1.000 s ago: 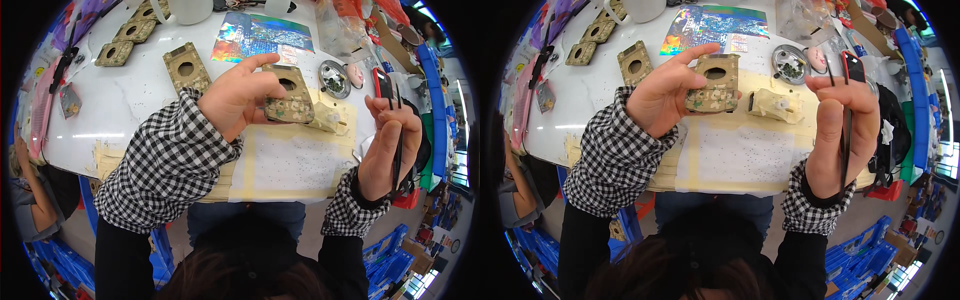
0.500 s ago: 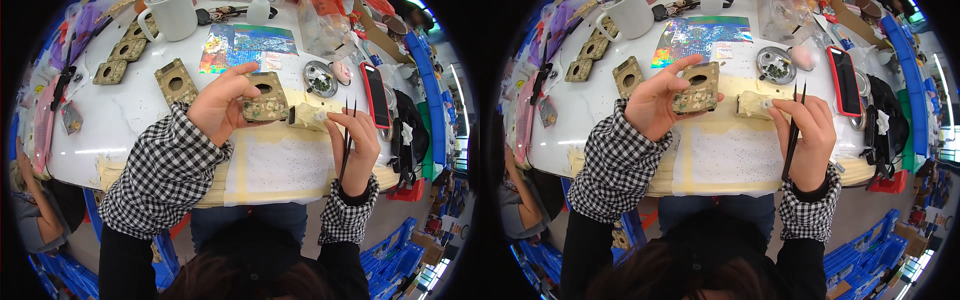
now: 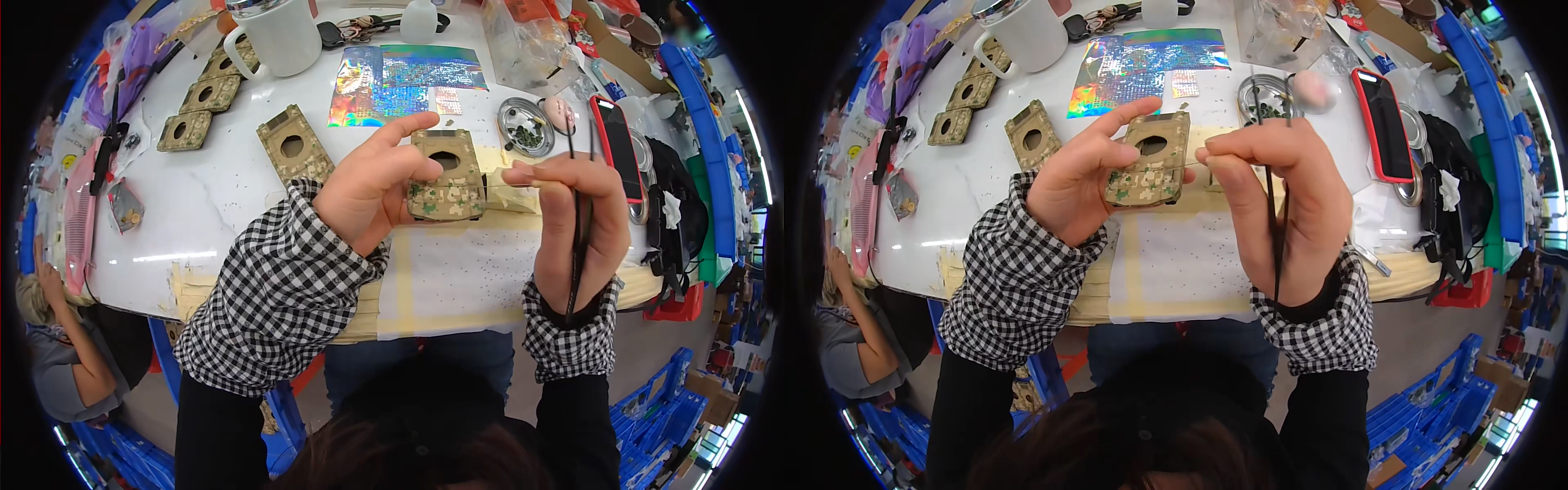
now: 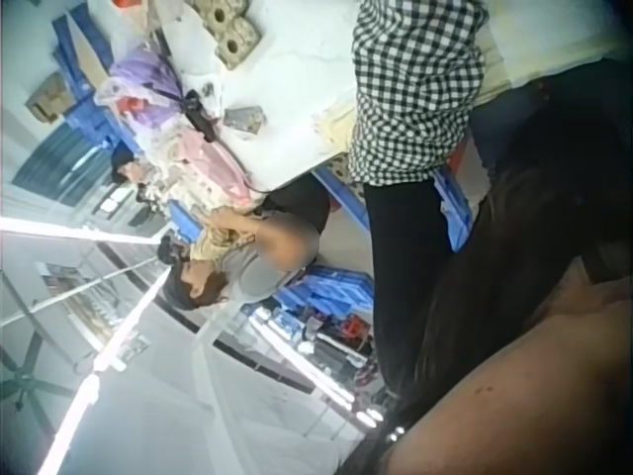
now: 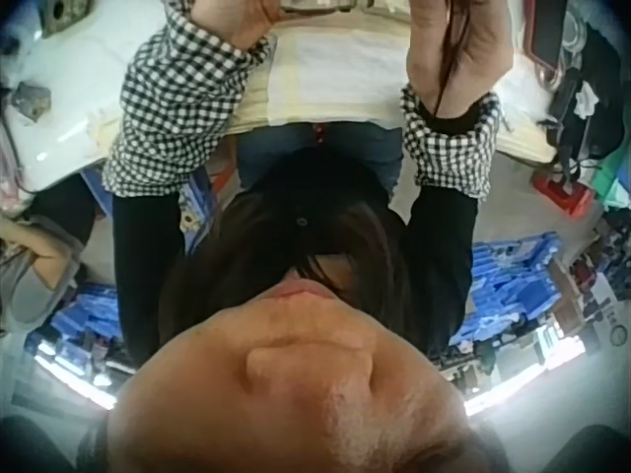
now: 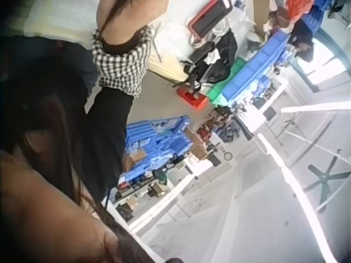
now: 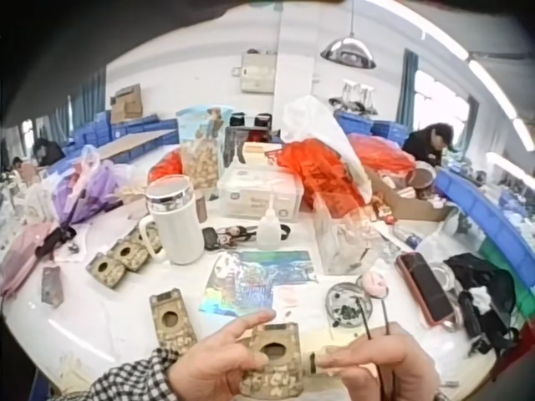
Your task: Applying paint details and inspecting a camouflage toy tank component using a brush and tweezers.
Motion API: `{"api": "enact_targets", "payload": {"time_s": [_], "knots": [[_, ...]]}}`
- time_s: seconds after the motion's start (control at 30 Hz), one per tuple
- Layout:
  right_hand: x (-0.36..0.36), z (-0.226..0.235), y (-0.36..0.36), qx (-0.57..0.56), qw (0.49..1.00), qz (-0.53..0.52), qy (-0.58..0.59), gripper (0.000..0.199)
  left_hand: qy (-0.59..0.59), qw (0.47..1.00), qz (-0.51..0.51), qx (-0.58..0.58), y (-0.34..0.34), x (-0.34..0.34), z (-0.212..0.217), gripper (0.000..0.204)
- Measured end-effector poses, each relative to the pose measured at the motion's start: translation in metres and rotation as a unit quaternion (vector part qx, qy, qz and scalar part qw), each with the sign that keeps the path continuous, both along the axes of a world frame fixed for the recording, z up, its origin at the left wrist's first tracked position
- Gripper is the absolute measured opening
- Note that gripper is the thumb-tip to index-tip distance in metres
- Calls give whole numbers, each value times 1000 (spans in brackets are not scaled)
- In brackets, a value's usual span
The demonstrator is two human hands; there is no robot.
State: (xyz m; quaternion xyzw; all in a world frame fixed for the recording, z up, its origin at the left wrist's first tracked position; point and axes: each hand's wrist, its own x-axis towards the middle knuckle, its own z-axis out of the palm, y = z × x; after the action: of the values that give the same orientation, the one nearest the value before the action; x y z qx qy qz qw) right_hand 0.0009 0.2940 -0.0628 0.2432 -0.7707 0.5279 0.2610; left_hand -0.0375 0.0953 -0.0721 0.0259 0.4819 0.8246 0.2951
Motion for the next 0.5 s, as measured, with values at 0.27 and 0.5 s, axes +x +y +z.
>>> {"api": "enact_targets", "payload": {"time_s": [0.27,0.5], "knots": [[-2,-8,-8,-58,994,40,-79,8,4,1000,-6,24,2,2,-5,63],[-2,-9,-10,-54,995,41,-74,7,-1,1000,-1,8,2,2,-2,64]]}}
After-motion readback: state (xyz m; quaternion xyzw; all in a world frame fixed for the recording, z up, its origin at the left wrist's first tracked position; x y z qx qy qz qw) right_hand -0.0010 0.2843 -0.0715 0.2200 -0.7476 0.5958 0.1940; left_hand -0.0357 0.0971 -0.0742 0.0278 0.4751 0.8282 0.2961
